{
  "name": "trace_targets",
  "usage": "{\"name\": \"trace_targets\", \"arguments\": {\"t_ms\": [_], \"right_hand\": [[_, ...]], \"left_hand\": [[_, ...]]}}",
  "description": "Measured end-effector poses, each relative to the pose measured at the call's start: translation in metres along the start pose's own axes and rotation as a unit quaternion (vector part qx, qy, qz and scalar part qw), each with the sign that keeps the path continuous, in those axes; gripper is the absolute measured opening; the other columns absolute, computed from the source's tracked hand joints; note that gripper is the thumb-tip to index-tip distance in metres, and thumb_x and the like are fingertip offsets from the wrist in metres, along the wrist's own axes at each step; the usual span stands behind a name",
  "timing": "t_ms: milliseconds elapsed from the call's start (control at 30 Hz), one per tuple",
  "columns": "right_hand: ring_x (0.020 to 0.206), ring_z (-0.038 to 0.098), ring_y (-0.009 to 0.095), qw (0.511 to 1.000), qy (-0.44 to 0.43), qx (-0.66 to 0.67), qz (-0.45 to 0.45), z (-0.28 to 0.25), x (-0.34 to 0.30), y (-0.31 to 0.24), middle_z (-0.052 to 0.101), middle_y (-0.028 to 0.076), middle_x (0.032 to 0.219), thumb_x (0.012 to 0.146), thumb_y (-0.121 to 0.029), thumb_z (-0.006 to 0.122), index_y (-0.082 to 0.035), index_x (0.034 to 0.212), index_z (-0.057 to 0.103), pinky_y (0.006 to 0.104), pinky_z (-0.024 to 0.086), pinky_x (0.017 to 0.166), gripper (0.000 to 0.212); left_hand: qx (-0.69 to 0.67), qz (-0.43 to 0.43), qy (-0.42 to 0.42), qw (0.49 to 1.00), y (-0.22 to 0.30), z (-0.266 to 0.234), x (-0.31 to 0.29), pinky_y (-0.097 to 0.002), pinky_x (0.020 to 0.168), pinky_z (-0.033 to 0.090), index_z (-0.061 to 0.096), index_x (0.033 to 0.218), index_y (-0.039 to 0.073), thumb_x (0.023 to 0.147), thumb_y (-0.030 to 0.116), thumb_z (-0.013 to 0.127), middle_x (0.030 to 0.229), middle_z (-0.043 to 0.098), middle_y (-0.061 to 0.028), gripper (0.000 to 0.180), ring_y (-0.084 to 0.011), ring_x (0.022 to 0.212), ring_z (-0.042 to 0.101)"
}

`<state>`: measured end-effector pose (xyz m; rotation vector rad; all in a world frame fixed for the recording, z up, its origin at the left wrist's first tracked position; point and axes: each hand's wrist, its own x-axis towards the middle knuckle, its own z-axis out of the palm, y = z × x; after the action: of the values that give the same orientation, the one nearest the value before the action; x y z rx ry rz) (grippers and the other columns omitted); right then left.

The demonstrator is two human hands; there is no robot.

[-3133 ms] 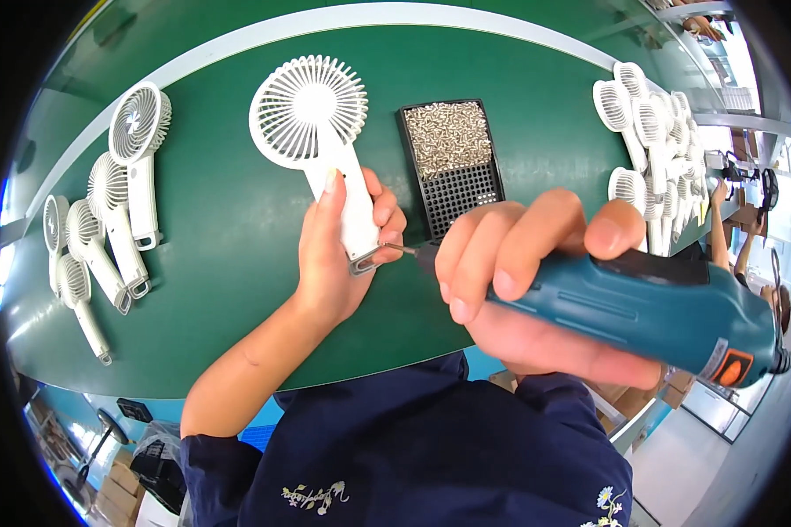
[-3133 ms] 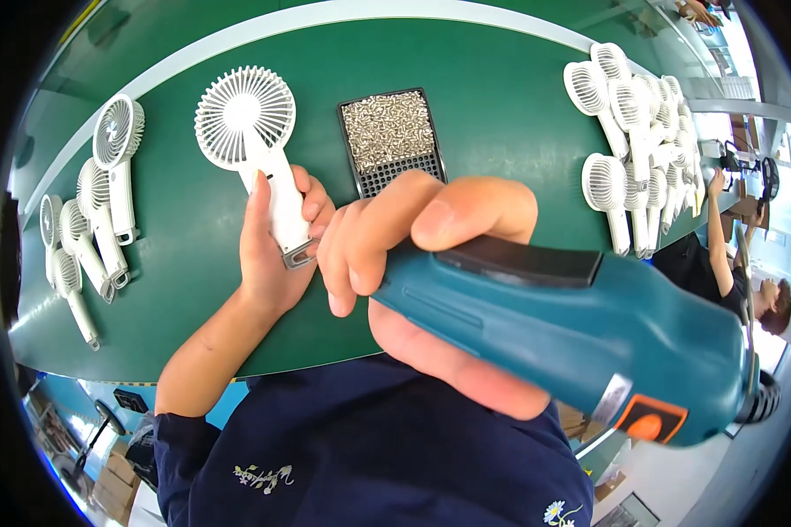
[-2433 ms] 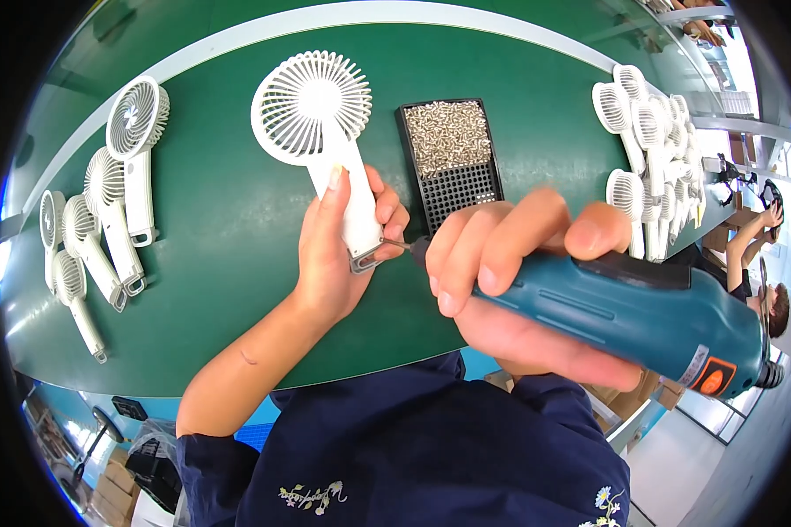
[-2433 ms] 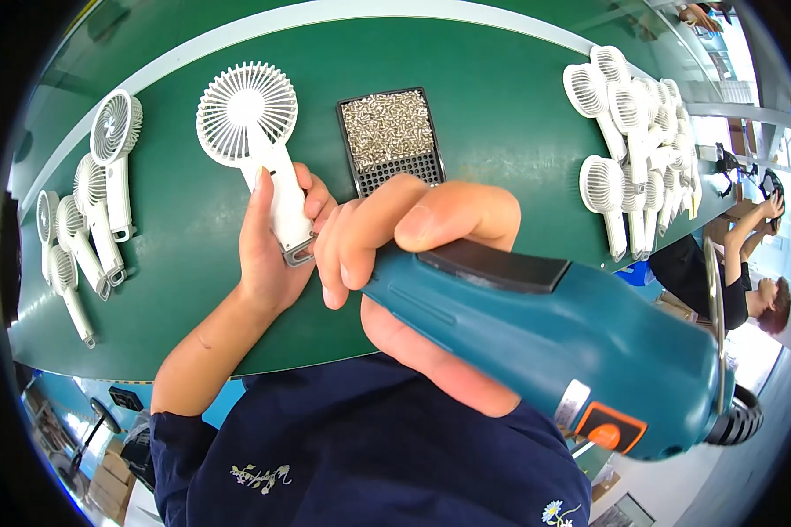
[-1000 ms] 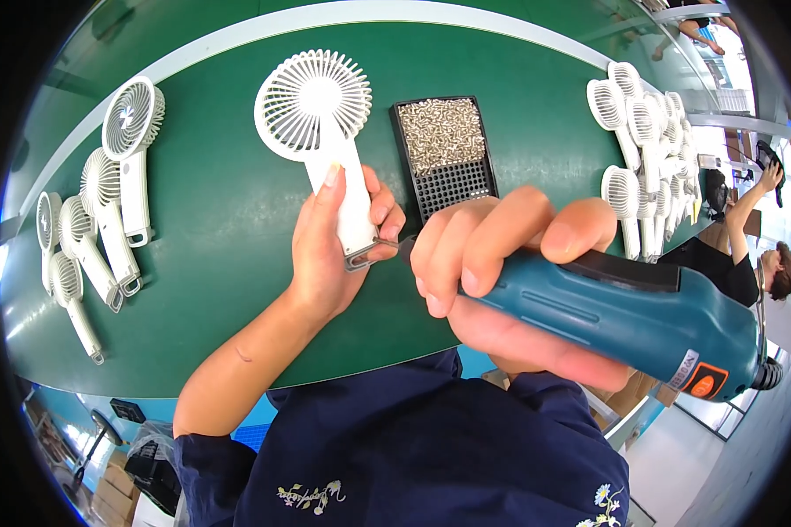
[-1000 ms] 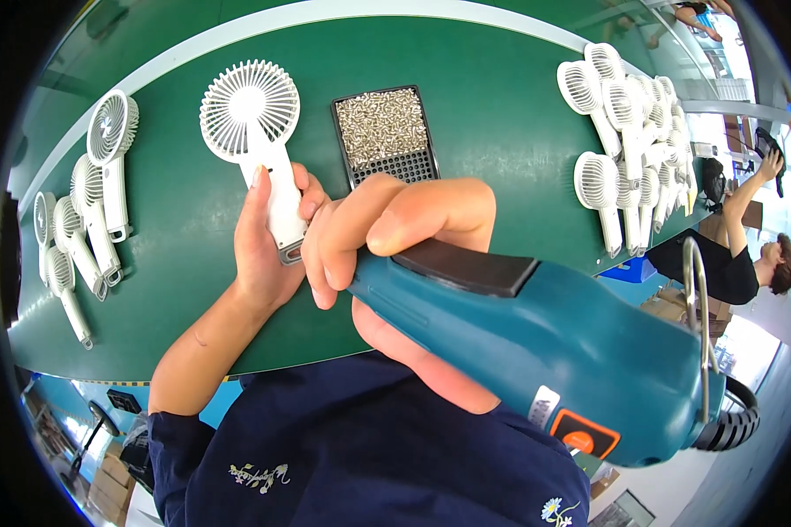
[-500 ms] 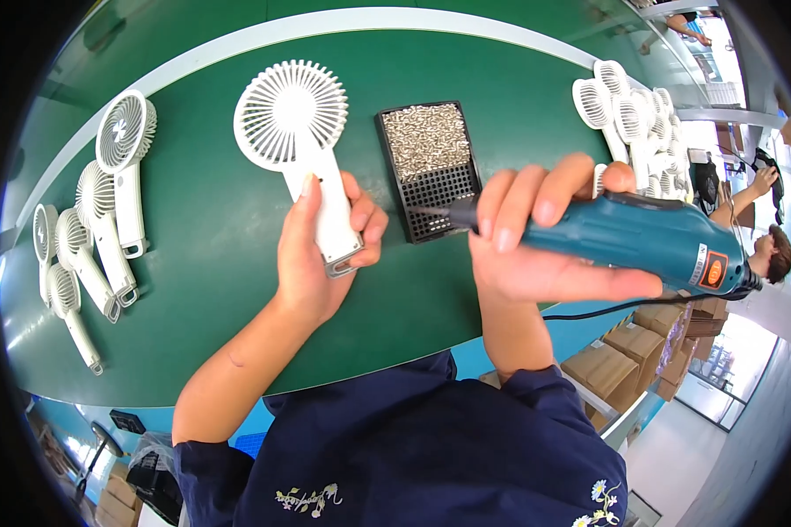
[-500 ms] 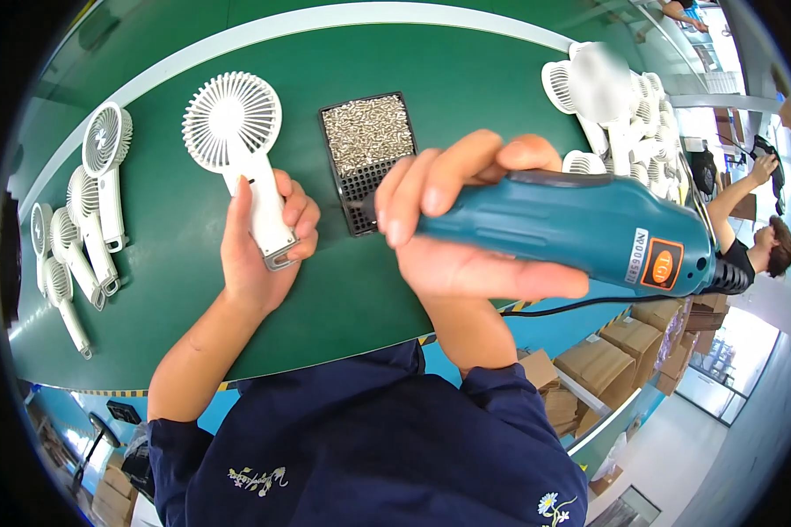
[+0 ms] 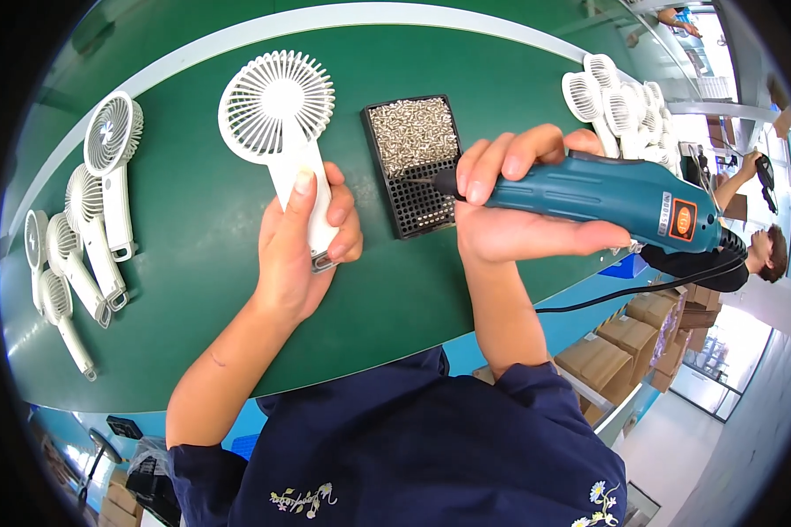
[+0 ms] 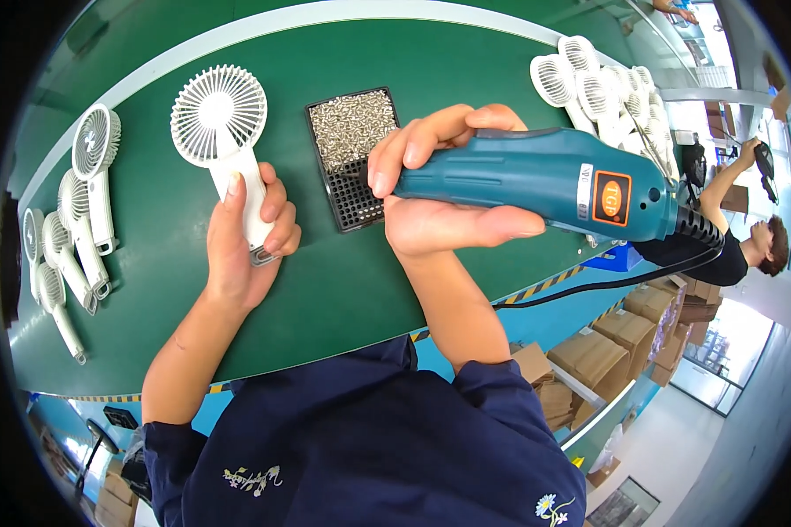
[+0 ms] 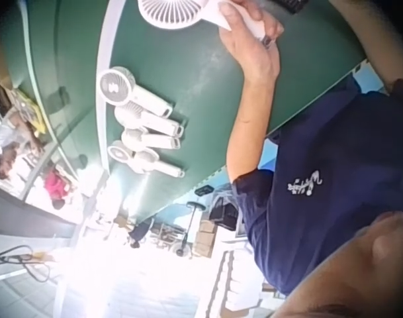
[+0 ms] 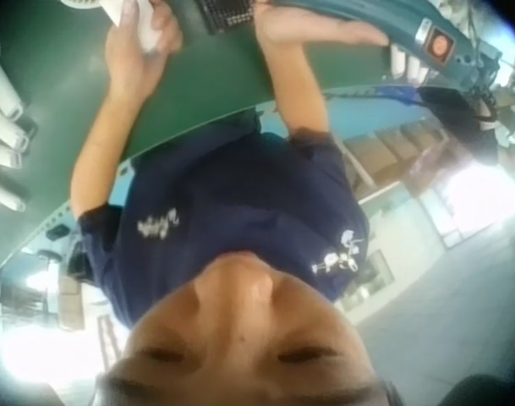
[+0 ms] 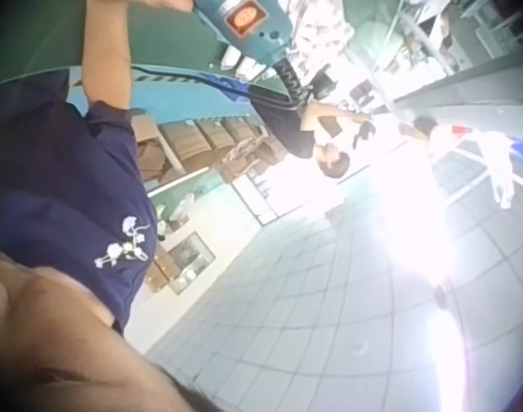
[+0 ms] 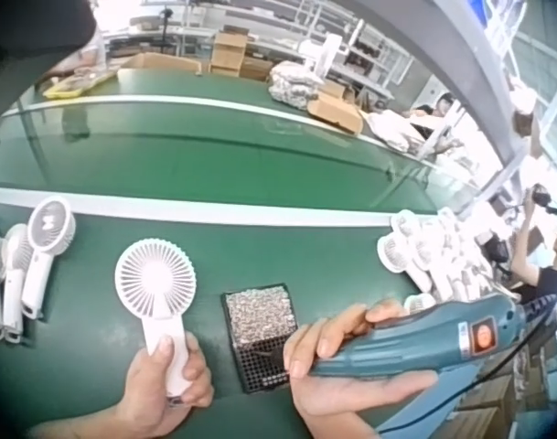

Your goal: The person assembles portable handheld fans by securing screws with an electric screwdriver.

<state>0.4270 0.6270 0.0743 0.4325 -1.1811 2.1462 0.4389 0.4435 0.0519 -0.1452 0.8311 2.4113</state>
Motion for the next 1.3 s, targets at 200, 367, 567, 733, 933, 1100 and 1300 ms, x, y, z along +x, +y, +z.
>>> {"name": "trace_targets", "arguments": {"t_ms": [200, 367, 567, 733, 933, 1100, 1300], "right_hand": [[0.040, 0.047, 0.017, 1.000, 0.004, -0.005, -0.004, -0.003, -0.002, 0.007, 0.050, 0.006, 0.069, 0.070, -0.087, 0.034, -0.015, 0.115, 0.048, 0.0293, 0.038, 0.035, 0.086], [0.038, 0.043, 0.014, 0.999, 0.043, -0.009, -0.031, 0.006, 0.004, -0.005, 0.049, 0.004, 0.067, 0.072, -0.086, 0.032, -0.015, 0.111, 0.050, 0.0281, 0.035, 0.034, 0.082], [0.039, 0.039, 0.010, 0.995, 0.096, 0.030, 0.023, 0.014, 0.004, -0.016, 0.045, 0.001, 0.069, 0.078, -0.080, 0.035, -0.013, 0.107, 0.049, 0.0238, 0.032, 0.036, 0.074], [0.045, 0.041, 0.007, 0.990, 0.064, 0.122, 0.041, 0.014, 0.004, -0.037, 0.045, 0.000, 0.073, 0.082, -0.071, 0.046, -0.007, 0.109, 0.048, 0.0217, 0.034, 0.040, 0.069], [0.041, 0.045, 0.014, 0.981, 0.106, 0.156, 0.054, 0.013, 0.003, -0.037, 0.048, 0.004, 0.071, 0.080, -0.079, 0.032, -0.011, 0.116, 0.046, 0.0280, 0.037, 0.036, 0.078], [0.047, 0.042, 0.009, 0.988, 0.035, 0.136, 0.059, 0.014, 0.002, -0.035, 0.044, 0.002, 0.075, 0.085, -0.070, 0.040, -0.007, 0.113, 0.046, 0.0231, 0.036, 0.042, 0.070], [0.040, 0.044, 0.015, 0.983, 0.092, 0.149, 0.061, 0.016, 0.000, -0.033, 0.048, 0.005, 0.071, 0.078, -0.082, 0.030, -0.014, 0.117, 0.045, 0.0286, 0.037, 0.035, 0.080]], "left_hand": [[-0.006, 0.001, 0.003, 1.000, 0.000, 0.001, 0.000, -0.0252, 0.048, 0.030, 0.049, 0.102, 0.008, 0.098, 0.038, 0.042, 0.073, 0.044, -0.0011, 0.031, -0.0093, 0.053, 0.039], [0.005, 0.002, -0.016, 1.000, 0.000, -0.004, 0.000, -0.0246, 0.048, 0.031, 0.049, 0.099, 0.008, 0.096, 0.027, 0.051, 0.075, 0.049, -0.0030, 0.020, -0.0082, 0.053, 0.041], [0.035, 0.044, 0.021, 0.998, -0.005, 0.000, 0.000, -0.0244, 0.050, 0.036, 0.049, 0.099, 0.008, 0.084, 0.003, 0.064, 0.096, 0.060, -0.0120, 0.021, -0.0078, 0.056, 0.044], [0.077, 0.034, -0.022, 0.996, -0.007, 0.002, 0.002, -0.0253, 0.060, 0.045, 0.048, 0.101, 0.008, 0.078, -0.003, 0.067, 0.107, 0.061, -0.0178, 0.031, -0.0116, 0.076, 0.056], [0.141, 0.043, -0.022, 0.989, -0.009, 0.002, 0.002, -0.0233, 0.058, 0.043, 0.046, 0.102, 0.010, 0.075, 0.002, 0.071, 0.100, 0.063, -0.0139, 0.038, -0.0163, 0.086, 0.060], [0.134, 0.022, -0.018, 0.991, -0.008, 0.003, 0.001, -0.0268, 0.065, 0.048, 0.047, 0.099, 0.009, 0.075, -0.003, 0.070, 0.093, 0.065, -0.0133, 0.036, -0.0177, 0.082, 0.063], [0.132, 0.021, 0.002, 0.991, -0.010, 0.004, 0.000, -0.0272, 0.069, 0.051, 0.048, 0.097, 0.007, 0.076, -0.005, 0.069, 0.085, 0.066, -0.0127, 0.031, -0.0175, 0.078, 0.065]]}}
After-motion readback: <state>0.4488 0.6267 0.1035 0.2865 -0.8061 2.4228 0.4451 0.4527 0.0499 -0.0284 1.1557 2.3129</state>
